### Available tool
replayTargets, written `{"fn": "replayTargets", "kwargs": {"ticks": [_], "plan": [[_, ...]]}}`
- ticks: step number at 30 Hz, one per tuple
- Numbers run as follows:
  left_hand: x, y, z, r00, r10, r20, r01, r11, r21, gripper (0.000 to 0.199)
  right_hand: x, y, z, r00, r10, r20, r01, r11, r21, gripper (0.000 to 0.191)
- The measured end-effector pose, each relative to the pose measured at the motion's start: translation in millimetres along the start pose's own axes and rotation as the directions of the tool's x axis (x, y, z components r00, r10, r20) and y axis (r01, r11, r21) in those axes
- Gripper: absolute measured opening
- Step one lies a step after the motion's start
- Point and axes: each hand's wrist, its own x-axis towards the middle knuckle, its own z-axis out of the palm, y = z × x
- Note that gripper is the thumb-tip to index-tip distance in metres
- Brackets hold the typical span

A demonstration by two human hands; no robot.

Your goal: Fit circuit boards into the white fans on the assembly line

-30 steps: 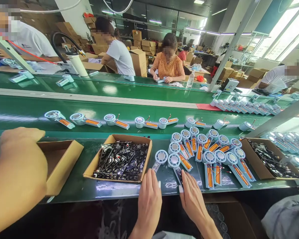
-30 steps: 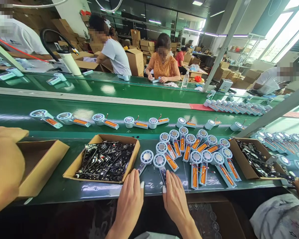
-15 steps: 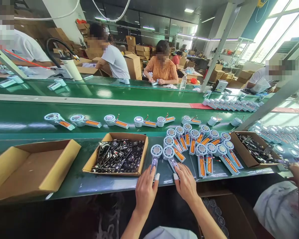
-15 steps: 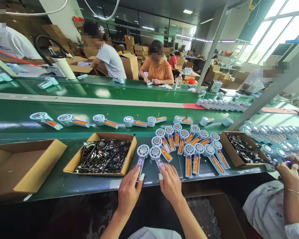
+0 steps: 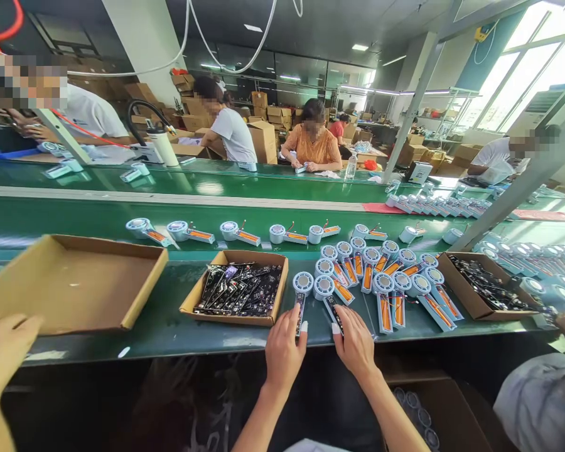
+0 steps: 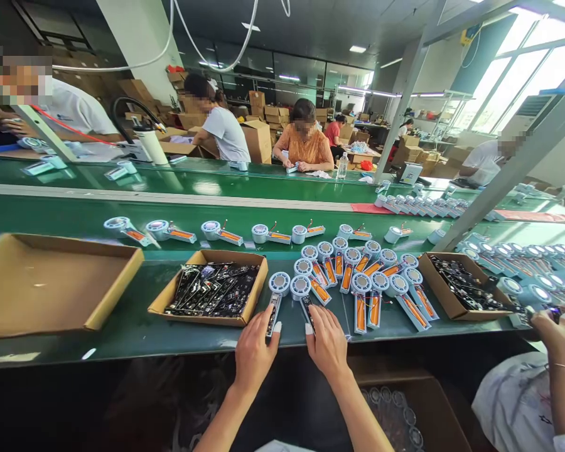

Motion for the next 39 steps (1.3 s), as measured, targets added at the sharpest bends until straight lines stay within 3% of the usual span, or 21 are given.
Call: {"fn": "replayTargets", "kwargs": {"ticks": [4, 9, 19, 25, 31, 39], "plan": [[6, 5, 0.4, 0.998, -0.033, 0.049, 0.031, 0.999, 0.026, 0.057, 1, -1, -1, 1.000, 0.020, 0.022, -0.020, 1.000, 0.007, 0.054], [5, 3, 7.4, 1.000, 0.001, 0.004, -0.001, 0.997, 0.079, 0.058, 1, -2, 2, 0.999, 0.042, 0.013, -0.042, 0.999, 0.024, 0.055], [7, -1, 8.1, 0.996, 0.086, 0.024, -0.088, 0.991, 0.104, 0.063, 0, 1, 7, 0.998, 0.053, -0.018, -0.052, 0.996, 0.069, 0.059], [6, 0, 12.2, 0.995, 0.094, -0.036, -0.088, 0.985, 0.146, 0.063, -1, 5, 10, 0.998, 0.040, -0.043, -0.037, 0.997, 0.072, 0.056], [5, 5, 11.0, 0.996, 0.066, -0.061, -0.057, 0.989, 0.138, 0.063, 1, 1, 5, 0.998, 0.052, -0.028, -0.051, 0.998, 0.043, 0.051], [0, -2, 9.7, 0.999, 0.045, -0.008, -0.045, 0.997, 0.060, 0.066, 1, -5, 3, 0.997, 0.077, -0.009, -0.077, 0.997, 0.003, 0.046]]}}
